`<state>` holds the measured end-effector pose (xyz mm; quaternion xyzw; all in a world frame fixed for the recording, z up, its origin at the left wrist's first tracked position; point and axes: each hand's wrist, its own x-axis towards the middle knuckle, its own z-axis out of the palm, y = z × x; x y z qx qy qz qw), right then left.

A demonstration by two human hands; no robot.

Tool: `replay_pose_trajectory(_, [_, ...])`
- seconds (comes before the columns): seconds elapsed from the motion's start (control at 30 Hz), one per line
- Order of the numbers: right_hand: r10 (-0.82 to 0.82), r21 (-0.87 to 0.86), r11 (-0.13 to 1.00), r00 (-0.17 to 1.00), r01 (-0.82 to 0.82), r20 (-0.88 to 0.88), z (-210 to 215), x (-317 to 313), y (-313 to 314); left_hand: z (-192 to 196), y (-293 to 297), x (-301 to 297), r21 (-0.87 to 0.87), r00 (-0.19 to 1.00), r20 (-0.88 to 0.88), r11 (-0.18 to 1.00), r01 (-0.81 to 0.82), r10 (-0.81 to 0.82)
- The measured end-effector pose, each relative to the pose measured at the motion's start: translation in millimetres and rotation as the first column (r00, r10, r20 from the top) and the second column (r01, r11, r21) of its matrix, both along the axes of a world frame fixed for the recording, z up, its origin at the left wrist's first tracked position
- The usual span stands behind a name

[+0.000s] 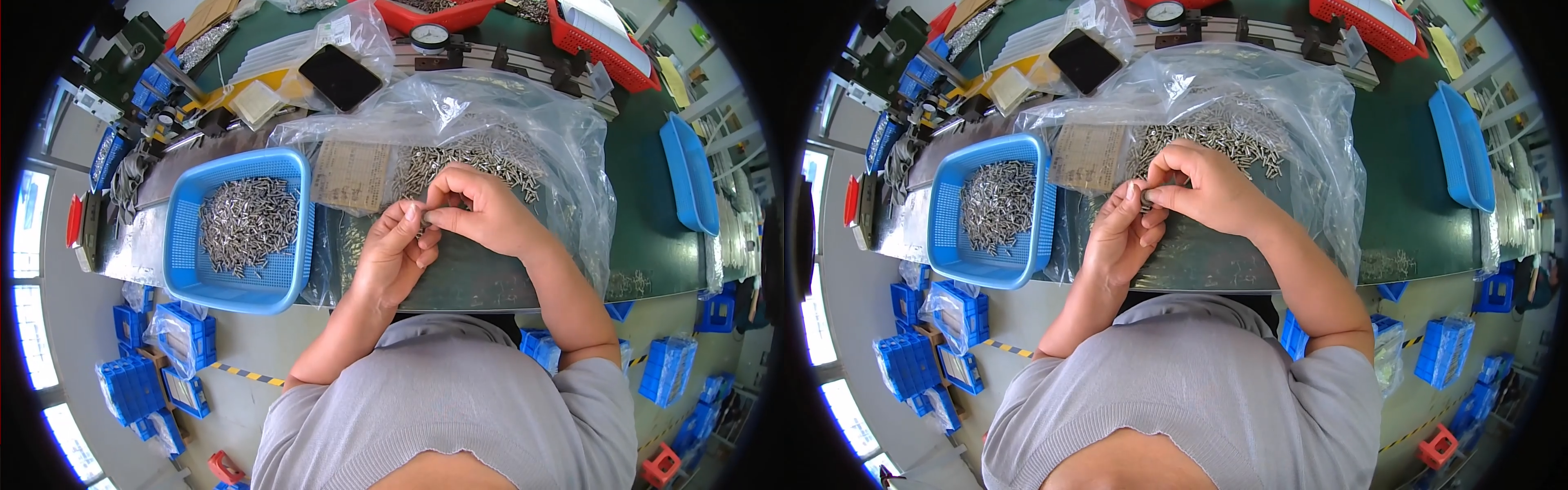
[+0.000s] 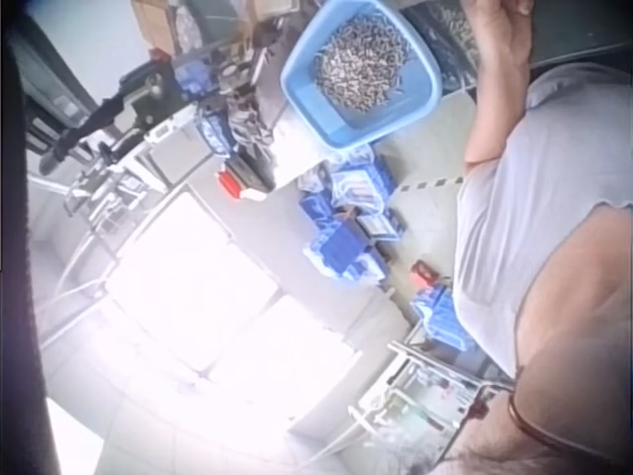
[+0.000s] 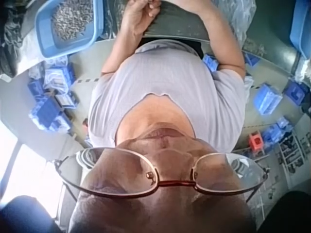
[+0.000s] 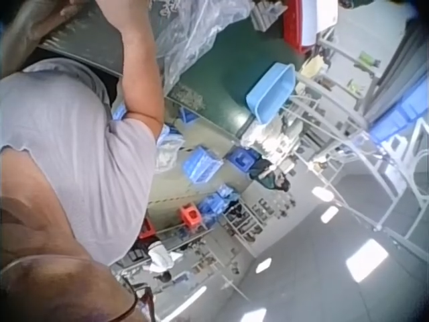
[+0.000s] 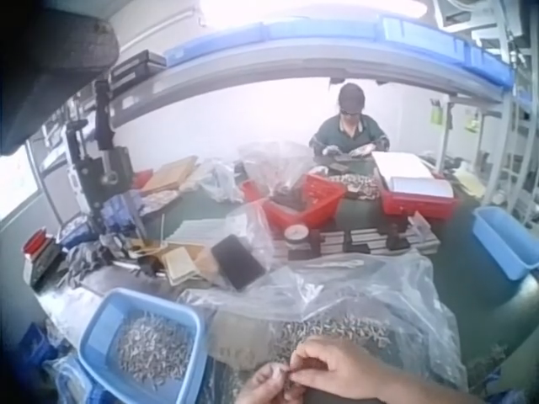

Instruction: Manually inspecting and sorting small metal components at an industrial workbench.

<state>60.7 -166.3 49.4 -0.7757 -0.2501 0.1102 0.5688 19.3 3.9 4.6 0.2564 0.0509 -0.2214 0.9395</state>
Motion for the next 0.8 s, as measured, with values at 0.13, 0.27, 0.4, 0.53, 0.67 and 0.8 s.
replay_pose_trajectory(0.13, [-0.019,0.002,1.0,0.998,0.019,0.067,-1,2,4,-3,3,1,-0.038,0.998,0.027,0.998,0.051,-0.05])
replay_pose_trajectory(0.27, [0.028,-0.04,0.999,0.966,-0.018,0.256,-1,3,0,8,0,0,0.004,0.997,-0.043,0.998,0.057,-0.057])
replay_pose_trajectory(0.4, [0.031,-0.034,0.999,0.982,-0.025,0.187,-2,4,-4,1,-1,0,0.014,0.999,-0.005,0.999,0.041,-0.041])
replay_pose_trajectory(0.53, [-0.144,0.032,0.989,0.989,0.142,0.038,-1,8,-5,1,0,1,-0.011,1.0,0.027,1.0,-0.007,0.007])
replay_pose_trajectory(0.67, [-0.145,-0.281,0.903,0.845,0.326,0.514,-19,18,-9,0,1,2,-0.045,0.999,0.045,0.999,0.015,-0.012])
replay_pose_trajectory(0.8, [-0.076,-0.347,0.879,0.813,0.328,0.577,-25,18,-4,0,2,2,-0.051,0.999,0.045,0.999,0.015,-0.012])
